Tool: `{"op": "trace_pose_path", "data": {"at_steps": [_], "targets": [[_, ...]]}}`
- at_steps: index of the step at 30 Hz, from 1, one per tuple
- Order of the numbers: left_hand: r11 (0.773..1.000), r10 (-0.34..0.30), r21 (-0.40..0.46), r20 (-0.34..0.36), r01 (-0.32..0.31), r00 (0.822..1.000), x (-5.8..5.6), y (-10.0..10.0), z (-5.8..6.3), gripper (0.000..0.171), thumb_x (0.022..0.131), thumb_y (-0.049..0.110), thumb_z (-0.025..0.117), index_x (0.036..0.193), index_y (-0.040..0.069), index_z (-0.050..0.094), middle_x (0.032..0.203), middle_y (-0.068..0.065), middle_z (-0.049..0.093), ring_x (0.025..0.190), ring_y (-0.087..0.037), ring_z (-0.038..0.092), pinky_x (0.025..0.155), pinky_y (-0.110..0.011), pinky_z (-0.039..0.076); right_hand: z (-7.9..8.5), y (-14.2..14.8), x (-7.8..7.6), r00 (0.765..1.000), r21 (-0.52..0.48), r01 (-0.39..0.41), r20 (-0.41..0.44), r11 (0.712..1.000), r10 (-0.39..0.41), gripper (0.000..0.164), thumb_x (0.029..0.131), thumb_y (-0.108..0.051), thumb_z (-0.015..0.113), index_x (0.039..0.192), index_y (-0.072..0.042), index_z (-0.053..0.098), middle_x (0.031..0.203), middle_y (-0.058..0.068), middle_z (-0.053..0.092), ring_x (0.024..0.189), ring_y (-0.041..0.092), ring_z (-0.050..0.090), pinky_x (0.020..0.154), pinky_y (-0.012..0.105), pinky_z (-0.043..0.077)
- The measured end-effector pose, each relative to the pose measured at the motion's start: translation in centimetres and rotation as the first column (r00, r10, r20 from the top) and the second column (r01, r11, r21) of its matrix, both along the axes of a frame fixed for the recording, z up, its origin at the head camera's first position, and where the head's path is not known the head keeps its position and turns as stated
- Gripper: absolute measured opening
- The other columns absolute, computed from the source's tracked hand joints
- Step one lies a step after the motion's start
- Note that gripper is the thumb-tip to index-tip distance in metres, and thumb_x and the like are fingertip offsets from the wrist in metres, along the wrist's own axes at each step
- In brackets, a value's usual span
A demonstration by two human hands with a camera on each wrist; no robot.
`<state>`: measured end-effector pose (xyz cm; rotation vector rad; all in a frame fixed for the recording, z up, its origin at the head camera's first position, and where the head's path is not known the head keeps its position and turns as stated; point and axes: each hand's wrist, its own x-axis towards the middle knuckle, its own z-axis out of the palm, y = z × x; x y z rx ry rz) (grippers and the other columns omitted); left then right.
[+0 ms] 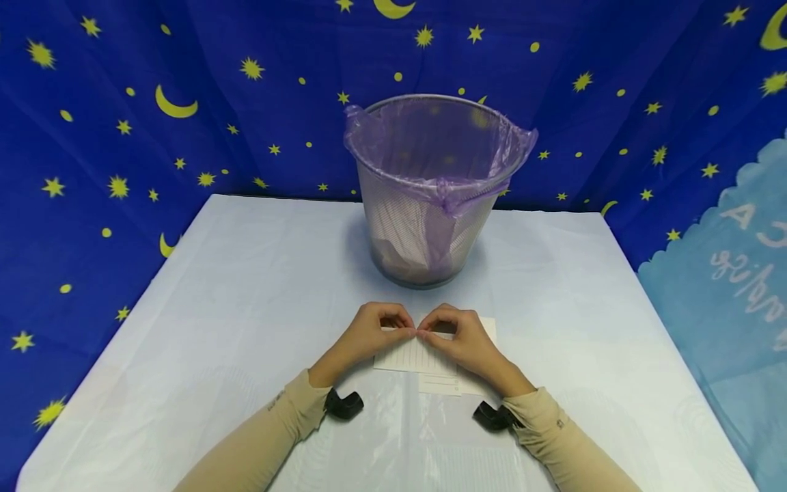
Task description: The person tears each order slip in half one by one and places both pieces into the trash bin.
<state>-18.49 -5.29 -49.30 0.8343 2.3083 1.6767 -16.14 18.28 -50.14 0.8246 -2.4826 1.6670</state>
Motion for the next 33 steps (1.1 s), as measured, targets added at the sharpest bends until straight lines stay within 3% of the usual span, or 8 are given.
{"op": "trace_pose_path", "data": {"at_steps": [33], "targets": [[1.0, 0.009, -0.022, -0.034, -0.01, 0.999, -0.3, 0.15, -0.38, 0.005, 0.092, 0.014, 0.082, 0.089, 0.012, 0.079, 0.084, 0.0, 0.076, 0.078, -0.009, 0.068, 0.079, -0.028, 0.059, -0.31, -0.08, -0.25, 0.999, 0.026, 0.039, -0.008, 0.999, -0.039, 0.008, 0.092, -0.01, 0.083, 0.096, -0.017, 0.08, 0.091, -0.003, 0.072, 0.089, 0.01, 0.07, 0.085, 0.031, 0.062]]}}
